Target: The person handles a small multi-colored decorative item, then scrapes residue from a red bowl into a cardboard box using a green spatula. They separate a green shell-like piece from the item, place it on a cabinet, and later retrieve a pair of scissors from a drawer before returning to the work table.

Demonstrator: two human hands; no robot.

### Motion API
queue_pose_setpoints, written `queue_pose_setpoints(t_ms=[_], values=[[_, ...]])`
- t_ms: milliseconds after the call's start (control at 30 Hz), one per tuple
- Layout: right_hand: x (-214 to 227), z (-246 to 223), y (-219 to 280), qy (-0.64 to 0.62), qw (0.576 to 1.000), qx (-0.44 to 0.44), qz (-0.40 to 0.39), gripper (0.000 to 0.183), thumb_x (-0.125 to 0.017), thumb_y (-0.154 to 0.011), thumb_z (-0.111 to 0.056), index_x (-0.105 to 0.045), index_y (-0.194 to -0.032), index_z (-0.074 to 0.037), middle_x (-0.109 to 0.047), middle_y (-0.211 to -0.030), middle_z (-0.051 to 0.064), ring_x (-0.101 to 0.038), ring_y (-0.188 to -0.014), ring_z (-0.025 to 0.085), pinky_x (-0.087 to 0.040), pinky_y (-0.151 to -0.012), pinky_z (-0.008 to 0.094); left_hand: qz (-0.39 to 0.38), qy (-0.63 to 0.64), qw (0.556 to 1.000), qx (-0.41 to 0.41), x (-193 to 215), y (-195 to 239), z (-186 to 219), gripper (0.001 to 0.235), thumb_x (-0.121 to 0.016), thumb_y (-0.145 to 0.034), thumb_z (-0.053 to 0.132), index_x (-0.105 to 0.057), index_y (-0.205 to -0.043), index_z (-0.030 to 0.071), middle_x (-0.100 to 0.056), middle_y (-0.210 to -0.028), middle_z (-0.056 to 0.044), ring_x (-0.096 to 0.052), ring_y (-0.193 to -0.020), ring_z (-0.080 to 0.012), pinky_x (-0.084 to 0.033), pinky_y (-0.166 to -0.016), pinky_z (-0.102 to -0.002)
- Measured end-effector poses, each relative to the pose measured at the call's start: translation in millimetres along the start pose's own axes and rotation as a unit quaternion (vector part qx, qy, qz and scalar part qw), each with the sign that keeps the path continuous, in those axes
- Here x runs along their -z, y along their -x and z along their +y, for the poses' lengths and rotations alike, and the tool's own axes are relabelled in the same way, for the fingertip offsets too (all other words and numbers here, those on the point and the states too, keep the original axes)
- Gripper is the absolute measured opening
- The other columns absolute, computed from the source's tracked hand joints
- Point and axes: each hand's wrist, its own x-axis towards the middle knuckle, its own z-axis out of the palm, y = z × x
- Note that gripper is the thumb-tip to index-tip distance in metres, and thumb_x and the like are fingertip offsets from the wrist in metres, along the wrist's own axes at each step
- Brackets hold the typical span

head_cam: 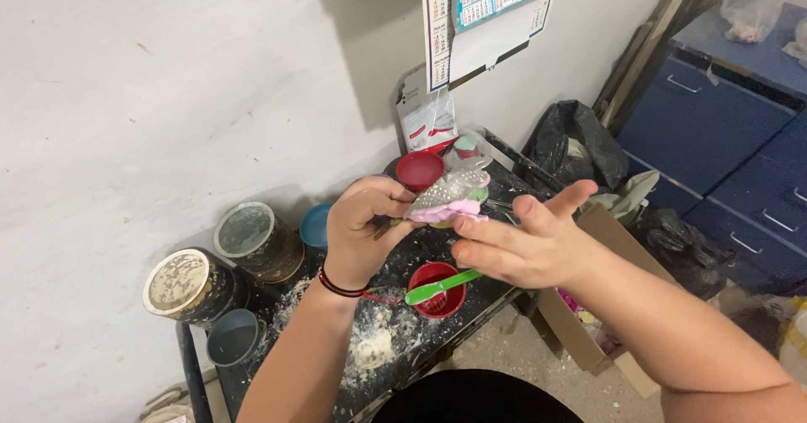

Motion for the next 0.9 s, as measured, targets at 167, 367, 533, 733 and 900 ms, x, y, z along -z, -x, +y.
queue_pose_setpoints(t_ms=[167,367,533,733,900], values=[[7.3,13.9,-1.4,0.026,0.999,-0.009,-0.026,0.069,-0.061,-0.099,-0.056,-0.036,-0.161,-0.038,-0.045,-0.163,-0.011,0.006,-0.158,0.034,0.028,-0.113,0.072,0.001,-0.011,1.0,-0.002,-2.6,-1.3,0.4,0.021,-0.092,-0.076,0.003,-0.075,-0.088,0.002,-0.076,-0.093,-0.011,-0.075,-0.08,-0.0273,-0.061,-0.074,-0.036],[7.6,-1.8,-10.9,-0.163,0.983,-0.082,-0.008,0.081,-0.057,-0.097,-0.061,-0.032,-0.163,-0.022,-0.044,-0.164,0.003,0.0,-0.159,0.042,0.023,-0.117,0.072,0.023,0.041,0.999,0.004,-3.8,1.1,-7.2,0.019,-0.091,-0.075,0.0,-0.074,-0.083,0.001,-0.074,-0.089,-0.012,-0.073,-0.074,-0.027,-0.059,-0.07,-0.034],[21.6,-18.9,-27.5,-0.262,0.949,-0.176,0.025,0.077,-0.043,-0.103,-0.06,-0.027,-0.165,-0.017,-0.067,-0.141,0.006,-0.024,-0.158,0.036,0.018,-0.127,0.06,0.041,0.096,0.994,0.014,0.0,0.9,-15.9,0.022,-0.089,-0.079,-0.001,-0.068,-0.083,0.001,-0.069,-0.088,-0.011,-0.064,-0.072,-0.0199,-0.056,-0.069,-0.032],[-6.4,-46.5,-36.1,-0.546,0.741,-0.369,0.129,0.089,-0.041,-0.103,-0.056,0.003,-0.164,-0.007,-0.021,-0.168,0.03,-0.016,-0.157,0.042,-0.007,-0.13,0.062,0.072,0.221,0.973,0.01,-9.1,-0.5,-27.6,0.024,-0.086,-0.083,0.0,-0.063,-0.076,0.002,-0.068,-0.088,-0.012,-0.055,-0.067,-0.0137,-0.05,-0.062,-0.029],[-16.5,-77.8,-53.7,-0.801,0.453,-0.297,0.256,0.089,-0.025,-0.111,-0.072,0.011,-0.165,-0.011,0.001,-0.173,0.023,0.011,-0.157,0.042,0.01,-0.126,0.063,0.075,0.239,0.968,0.008,-18.8,-4.8,-18.6,0.027,-0.085,-0.083,0.001,-0.059,-0.075,0.004,-0.068,-0.086,-0.011,-0.054,-0.064,-0.0132,-0.047,-0.062,-0.028]])
